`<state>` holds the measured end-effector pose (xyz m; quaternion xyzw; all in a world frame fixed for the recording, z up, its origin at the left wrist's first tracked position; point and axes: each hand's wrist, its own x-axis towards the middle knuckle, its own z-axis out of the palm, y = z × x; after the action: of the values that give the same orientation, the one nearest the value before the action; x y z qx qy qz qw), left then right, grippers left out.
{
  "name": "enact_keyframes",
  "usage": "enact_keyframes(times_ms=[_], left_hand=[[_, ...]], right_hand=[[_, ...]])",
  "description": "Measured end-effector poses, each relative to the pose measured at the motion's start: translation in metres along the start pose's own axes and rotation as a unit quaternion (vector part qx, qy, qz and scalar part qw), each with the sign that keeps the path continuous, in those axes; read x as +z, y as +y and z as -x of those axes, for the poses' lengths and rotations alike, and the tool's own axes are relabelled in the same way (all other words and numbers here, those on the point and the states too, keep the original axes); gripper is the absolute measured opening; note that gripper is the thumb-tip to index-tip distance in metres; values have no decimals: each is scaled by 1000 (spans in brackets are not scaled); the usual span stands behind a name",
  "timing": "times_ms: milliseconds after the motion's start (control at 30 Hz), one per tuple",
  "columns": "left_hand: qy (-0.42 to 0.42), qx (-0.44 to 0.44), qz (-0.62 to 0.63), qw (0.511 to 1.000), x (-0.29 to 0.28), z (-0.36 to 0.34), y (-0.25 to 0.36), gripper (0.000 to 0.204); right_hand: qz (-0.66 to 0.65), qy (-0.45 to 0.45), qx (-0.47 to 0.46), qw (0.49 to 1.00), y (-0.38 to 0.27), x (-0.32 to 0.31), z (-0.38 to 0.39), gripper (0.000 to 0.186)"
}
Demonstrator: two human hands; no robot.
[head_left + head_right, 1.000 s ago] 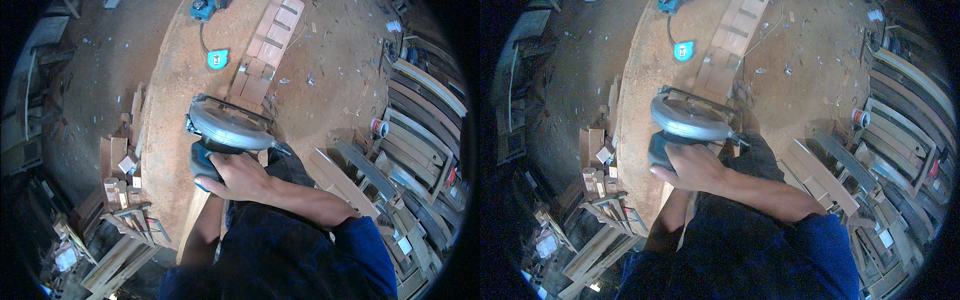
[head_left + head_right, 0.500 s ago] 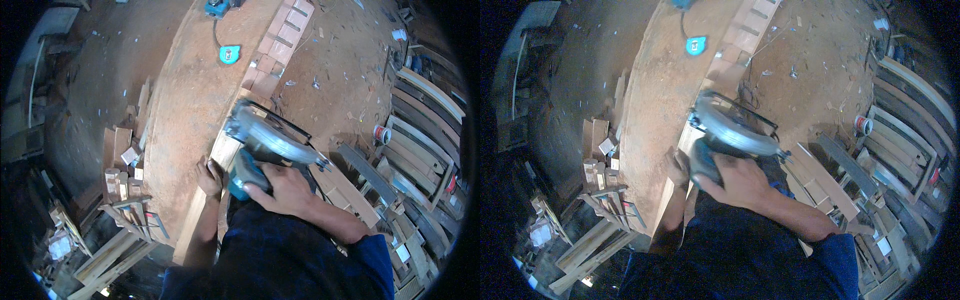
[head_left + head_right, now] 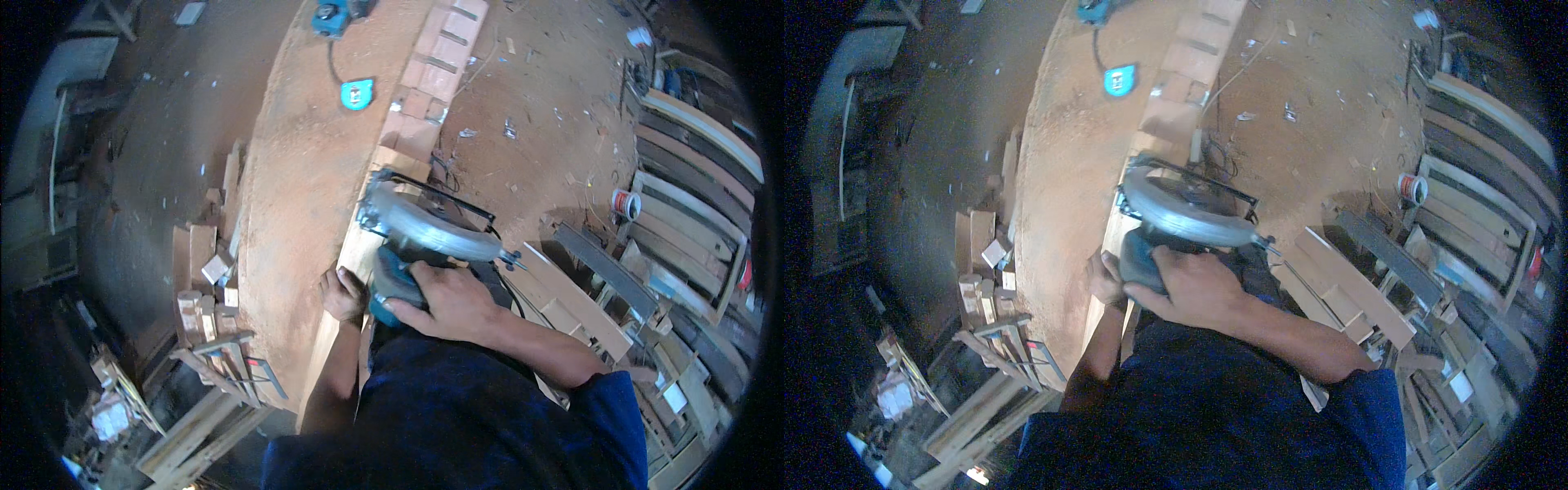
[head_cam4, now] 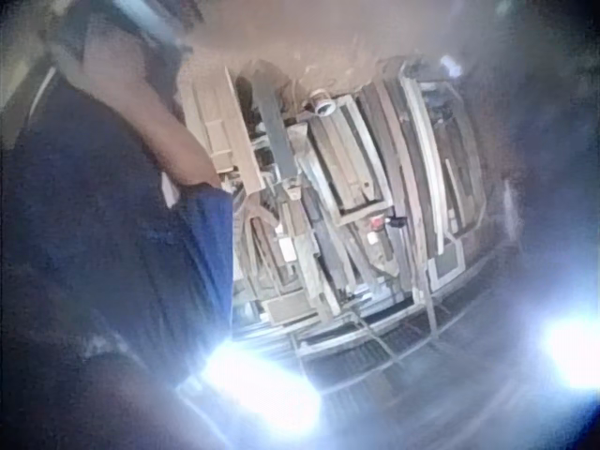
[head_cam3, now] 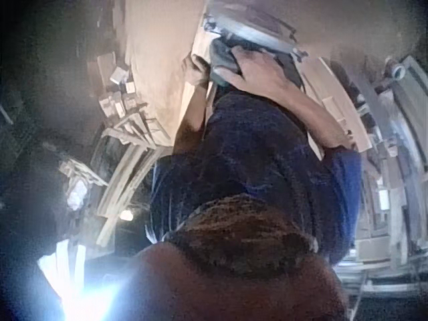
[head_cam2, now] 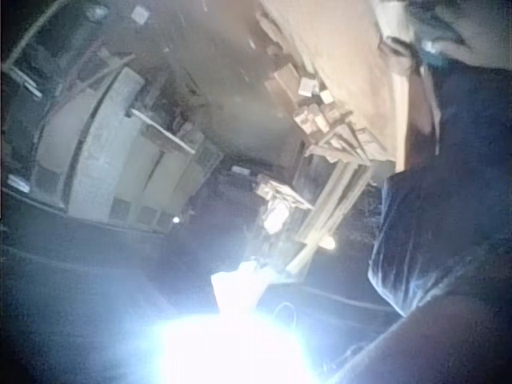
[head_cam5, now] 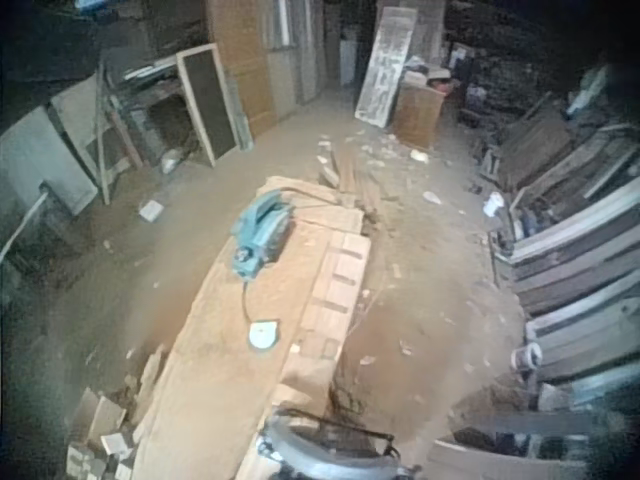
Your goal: The person uses a handheld router to smooth the edges of a long wooden plank on a workbench. They then switch to a circular saw to cut the plank to a specific length. The person handles the wood and tools with both hands, adjusting the plank's position between operations.
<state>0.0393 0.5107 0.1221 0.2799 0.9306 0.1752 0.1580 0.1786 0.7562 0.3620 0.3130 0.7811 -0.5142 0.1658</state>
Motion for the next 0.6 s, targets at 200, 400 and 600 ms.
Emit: enact_keyframes(times_ms=[200,400,600], left_hand=[[11,6,10,1000,0,-1,7,38],[7,15,0,1000,5,3,3,38],[9,16,-5,1000,1,2,-7,37]], right_hand=[[-24,7,-43,999,-2,0,-16,70],[-23,6,-67,997,-8,2,-32,71],[-17,17,-91,996,-15,2,-45,73]])
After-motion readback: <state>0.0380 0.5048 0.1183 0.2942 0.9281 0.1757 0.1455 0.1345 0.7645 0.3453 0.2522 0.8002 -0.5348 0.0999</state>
